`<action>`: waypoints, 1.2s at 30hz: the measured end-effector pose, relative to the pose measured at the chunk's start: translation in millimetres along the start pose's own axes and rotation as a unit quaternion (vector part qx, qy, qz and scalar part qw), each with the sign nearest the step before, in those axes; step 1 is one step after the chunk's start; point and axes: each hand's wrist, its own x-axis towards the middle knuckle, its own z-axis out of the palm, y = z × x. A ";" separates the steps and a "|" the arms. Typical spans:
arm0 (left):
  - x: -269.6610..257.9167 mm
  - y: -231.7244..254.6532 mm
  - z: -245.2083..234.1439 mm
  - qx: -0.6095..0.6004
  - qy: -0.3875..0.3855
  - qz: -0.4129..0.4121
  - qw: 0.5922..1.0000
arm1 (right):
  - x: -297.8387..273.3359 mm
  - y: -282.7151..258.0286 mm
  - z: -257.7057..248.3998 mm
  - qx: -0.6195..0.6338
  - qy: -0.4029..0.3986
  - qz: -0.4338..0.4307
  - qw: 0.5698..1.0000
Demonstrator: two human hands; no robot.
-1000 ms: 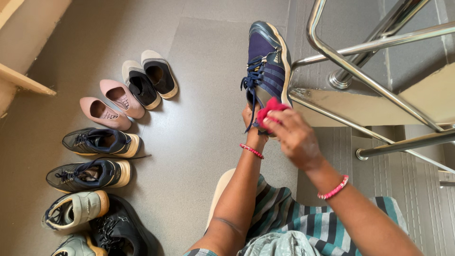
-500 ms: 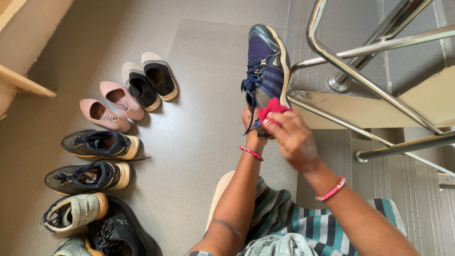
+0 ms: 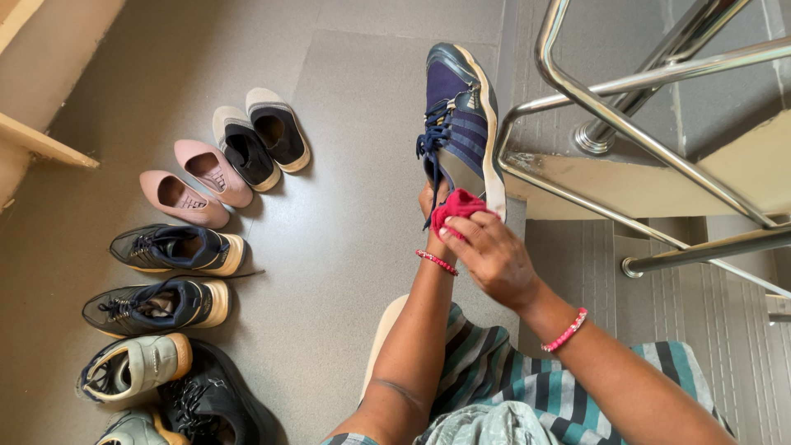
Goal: The person sits on the floor and wipes several pairs of shoes with a red cloth. They handle each shoe one at a time, rubbing the cloth over the uppers, sides, and soles, then place the cleaned shoes back on the floor.
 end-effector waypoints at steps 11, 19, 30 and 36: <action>-5.8 13.9 13.0 0.012 0.003 0.003 1.000 | 5.3 1.0 -4.8 0.011 -0.008 0.046 0.999; -4.2 13.5 20.6 0.006 0.030 -0.035 0.999 | 4.0 9.1 -7.8 0.030 0.028 0.084 0.996; -7.4 25.1 29.8 0.013 0.033 -0.046 0.998 | 7.7 12.7 -13.7 0.031 0.027 0.092 0.995; -10.1 27.9 22.6 0.038 0.064 -0.068 0.995 | 8.5 28.5 -19.8 0.012 0.024 0.115 0.993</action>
